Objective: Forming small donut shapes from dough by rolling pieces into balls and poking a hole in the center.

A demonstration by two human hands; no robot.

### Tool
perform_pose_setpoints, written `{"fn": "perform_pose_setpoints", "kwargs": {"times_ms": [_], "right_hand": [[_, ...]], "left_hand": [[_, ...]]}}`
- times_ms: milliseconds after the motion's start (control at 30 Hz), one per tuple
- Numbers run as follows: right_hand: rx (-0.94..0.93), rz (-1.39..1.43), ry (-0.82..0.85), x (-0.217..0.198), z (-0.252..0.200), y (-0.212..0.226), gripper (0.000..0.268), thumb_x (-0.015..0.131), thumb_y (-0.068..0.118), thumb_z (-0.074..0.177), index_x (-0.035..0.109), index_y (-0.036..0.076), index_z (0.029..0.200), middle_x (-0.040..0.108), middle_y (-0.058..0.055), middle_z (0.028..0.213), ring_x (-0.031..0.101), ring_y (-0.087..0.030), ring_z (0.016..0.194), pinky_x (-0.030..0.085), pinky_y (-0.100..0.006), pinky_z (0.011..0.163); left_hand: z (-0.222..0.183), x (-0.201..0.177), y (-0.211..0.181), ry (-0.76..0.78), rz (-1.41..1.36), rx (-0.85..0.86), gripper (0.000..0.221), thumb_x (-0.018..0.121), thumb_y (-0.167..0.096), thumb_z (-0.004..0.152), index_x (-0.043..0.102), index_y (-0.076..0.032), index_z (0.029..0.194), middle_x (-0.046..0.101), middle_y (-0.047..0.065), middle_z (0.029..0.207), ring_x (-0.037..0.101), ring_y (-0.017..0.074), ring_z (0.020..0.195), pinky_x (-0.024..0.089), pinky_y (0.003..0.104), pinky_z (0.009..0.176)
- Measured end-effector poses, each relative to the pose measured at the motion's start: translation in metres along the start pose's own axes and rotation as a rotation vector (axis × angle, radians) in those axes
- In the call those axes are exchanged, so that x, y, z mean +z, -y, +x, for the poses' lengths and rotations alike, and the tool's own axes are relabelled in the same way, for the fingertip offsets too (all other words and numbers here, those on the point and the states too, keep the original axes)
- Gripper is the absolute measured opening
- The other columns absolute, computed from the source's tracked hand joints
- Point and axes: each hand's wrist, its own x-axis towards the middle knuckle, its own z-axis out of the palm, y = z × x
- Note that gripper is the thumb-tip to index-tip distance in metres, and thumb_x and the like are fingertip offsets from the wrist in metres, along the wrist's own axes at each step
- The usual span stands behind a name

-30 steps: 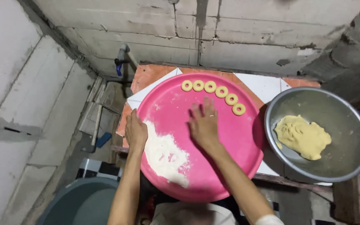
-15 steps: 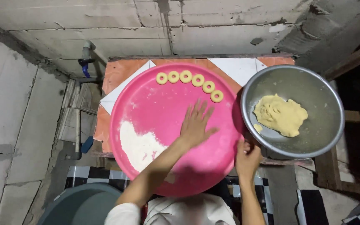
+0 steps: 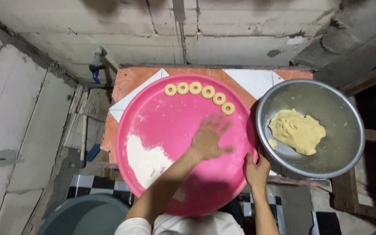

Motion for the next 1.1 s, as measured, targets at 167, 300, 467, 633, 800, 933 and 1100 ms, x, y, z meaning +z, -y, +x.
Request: {"fn": "perform_pose_setpoints", "kwargs": {"times_ms": [167,300,467,633,800,933,1100], "right_hand": [[0.006,-0.04,-0.006,-0.012,-0.005,0.053,0.018,0.069,0.015,0.094,0.074,-0.002,0.095,0.068,-0.02,0.075,0.062,-0.024,0.076,0.05,-0.044,0.074],[0.011,-0.03,-0.007,-0.003,0.002,0.005,0.02,0.068,0.013,0.095,0.074,-0.006,0.101,0.07,-0.025,0.08,0.066,-0.03,0.081,0.051,-0.047,0.079],[0.084,-0.082,0.02,-0.009,-0.008,0.039,0.021,0.063,0.018,0.095,0.069,-0.001,0.088,0.061,-0.013,0.074,0.054,-0.024,0.075,0.045,-0.045,0.073],[0.137,-0.108,0.038,-0.008,-0.004,0.04,0.034,0.06,0.025,0.095,0.056,0.002,0.071,0.049,-0.005,0.066,0.042,-0.021,0.067,0.039,-0.044,0.066],[0.212,-0.062,-0.009,-0.007,-0.01,0.051,0.042,0.062,0.027,0.096,0.041,0.009,0.065,0.039,-0.001,0.065,0.034,-0.021,0.065,0.031,-0.045,0.06],[0.204,-0.106,-0.008,-0.007,-0.008,0.037,0.041,0.062,0.03,0.096,0.047,0.006,0.068,0.04,-0.003,0.067,0.036,-0.022,0.067,0.033,-0.046,0.062],[0.215,-0.126,-0.002,-0.006,-0.008,0.043,0.042,0.062,0.032,0.097,0.044,0.006,0.069,0.041,-0.003,0.071,0.037,-0.024,0.068,0.032,-0.046,0.064]], "left_hand": [[-0.014,-0.009,0.072,-0.129,-0.198,-0.307,0.088,0.044,-0.069,0.095,0.023,-0.018,0.164,0.012,0.02,0.17,0.002,0.0405,0.157,0.0,0.059,0.126],[-0.053,0.008,0.061,-0.218,-0.167,-0.161,0.099,0.062,-0.072,0.085,0.037,-0.011,0.159,0.026,0.024,0.165,0.014,0.046,0.154,0.005,0.063,0.123],[-0.015,-0.028,-0.014,0.163,0.017,-0.055,0.107,0.026,-0.088,0.078,0.015,-0.022,0.162,0.002,0.013,0.17,-0.006,0.0381,0.156,-0.007,0.059,0.123],[-0.013,-0.067,0.018,0.127,-0.161,-0.298,0.097,0.04,-0.078,0.086,0.012,-0.024,0.162,0.002,0.012,0.17,-0.003,0.0361,0.157,-0.004,0.056,0.124],[-0.056,-0.07,-0.006,0.187,-0.173,-0.281,0.108,0.053,-0.079,0.077,0.016,-0.024,0.162,-0.003,0.015,0.17,-0.009,0.0388,0.156,-0.013,0.07,0.116],[-0.028,-0.055,-0.034,0.299,-0.021,-0.125,0.115,0.016,-0.09,0.068,0.003,-0.027,0.162,-0.011,0.01,0.171,-0.014,0.0322,0.157,-0.013,0.079,0.111],[-0.017,-0.068,0.023,0.082,-0.151,-0.363,0.102,0.031,-0.087,0.079,0.013,-0.03,0.162,-0.001,0.013,0.171,-0.005,0.0367,0.156,-0.007,0.064,0.121]]}}
